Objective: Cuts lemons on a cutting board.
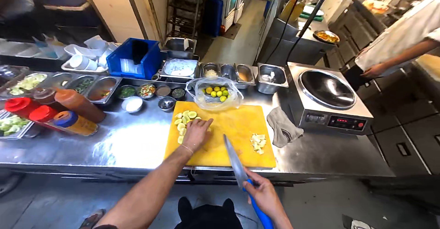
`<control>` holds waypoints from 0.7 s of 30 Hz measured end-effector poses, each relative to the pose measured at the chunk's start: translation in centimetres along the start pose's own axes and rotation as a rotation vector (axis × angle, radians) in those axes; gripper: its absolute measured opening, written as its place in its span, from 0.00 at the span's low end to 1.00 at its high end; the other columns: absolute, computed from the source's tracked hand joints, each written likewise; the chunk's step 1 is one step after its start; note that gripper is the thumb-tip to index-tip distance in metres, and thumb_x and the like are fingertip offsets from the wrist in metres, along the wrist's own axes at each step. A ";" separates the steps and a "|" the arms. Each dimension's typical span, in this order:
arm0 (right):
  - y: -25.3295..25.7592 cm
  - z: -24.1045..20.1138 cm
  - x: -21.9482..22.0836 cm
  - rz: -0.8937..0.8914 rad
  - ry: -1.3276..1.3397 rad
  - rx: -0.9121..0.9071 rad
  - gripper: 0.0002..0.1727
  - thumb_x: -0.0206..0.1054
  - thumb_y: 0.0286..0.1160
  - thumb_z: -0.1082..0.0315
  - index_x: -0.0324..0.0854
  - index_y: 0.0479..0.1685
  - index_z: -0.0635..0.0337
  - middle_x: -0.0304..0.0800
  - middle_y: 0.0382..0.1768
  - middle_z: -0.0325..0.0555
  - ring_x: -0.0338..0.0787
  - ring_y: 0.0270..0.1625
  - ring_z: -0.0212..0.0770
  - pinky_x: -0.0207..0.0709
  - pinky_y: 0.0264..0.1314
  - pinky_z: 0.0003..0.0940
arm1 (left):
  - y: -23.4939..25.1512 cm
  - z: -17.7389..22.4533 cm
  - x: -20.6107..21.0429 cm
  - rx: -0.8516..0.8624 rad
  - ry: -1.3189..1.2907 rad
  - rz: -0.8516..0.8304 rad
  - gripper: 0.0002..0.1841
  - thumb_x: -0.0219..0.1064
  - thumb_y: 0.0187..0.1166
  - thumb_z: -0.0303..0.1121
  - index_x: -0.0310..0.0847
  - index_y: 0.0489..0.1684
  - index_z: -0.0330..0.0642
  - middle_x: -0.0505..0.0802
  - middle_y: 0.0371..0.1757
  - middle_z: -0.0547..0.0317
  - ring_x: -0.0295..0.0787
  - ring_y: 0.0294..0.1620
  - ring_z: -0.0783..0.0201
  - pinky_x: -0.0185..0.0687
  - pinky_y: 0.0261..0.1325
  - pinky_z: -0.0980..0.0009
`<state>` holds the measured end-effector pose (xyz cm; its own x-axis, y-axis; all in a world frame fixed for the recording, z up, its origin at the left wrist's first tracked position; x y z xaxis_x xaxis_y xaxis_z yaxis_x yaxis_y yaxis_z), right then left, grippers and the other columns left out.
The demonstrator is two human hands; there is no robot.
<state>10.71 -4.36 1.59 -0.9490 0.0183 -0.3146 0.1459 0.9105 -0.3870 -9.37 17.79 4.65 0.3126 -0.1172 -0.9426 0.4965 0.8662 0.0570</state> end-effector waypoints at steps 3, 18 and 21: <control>0.9 0.6 -2.6 0.074 -0.006 0.012 0.27 0.67 0.79 0.66 0.79 0.79 0.52 0.94 0.45 0.45 0.87 0.20 0.38 0.87 0.23 0.36 | -2.2 -0.6 -1.1 0.020 -0.025 0.114 0.26 0.69 0.82 0.39 0.76 0.81 0.52 0.89 0.70 0.54 0.78 0.77 0.46 0.68 0.79 0.41; 0.4 -1.7 -4.3 0.194 -0.400 -0.043 0.29 0.66 0.78 0.67 0.77 0.82 0.49 0.93 0.51 0.49 0.90 0.25 0.39 0.89 0.31 0.41 | -22.6 -3.7 3.7 -0.161 -0.493 0.244 0.24 0.66 0.81 0.38 0.80 0.74 0.36 0.93 0.57 0.49 0.92 0.56 0.57 0.88 0.65 0.59; 0.7 -2.9 -3.7 0.191 -0.483 -0.077 0.30 0.66 0.77 0.66 0.77 0.82 0.49 0.91 0.51 0.50 0.92 0.32 0.40 0.90 0.37 0.41 | -26.9 -5.4 10.0 -0.334 -0.662 -0.160 0.29 0.69 0.80 0.40 0.76 0.78 0.35 0.92 0.61 0.44 0.92 0.58 0.52 0.86 0.65 0.55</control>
<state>13.53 -2.62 5.02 -0.6678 0.0107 -0.7443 0.2651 0.9378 -0.2244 -23.97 -4.01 -8.05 0.7308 -0.4295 -0.5305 0.3381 0.9030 -0.2652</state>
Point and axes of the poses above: each hand's wrist, its own y-axis towards the middle knuckle, its own x-axis out of the palm, z = x × y, the point moved 8 cm from there along y, towards the middle knuckle
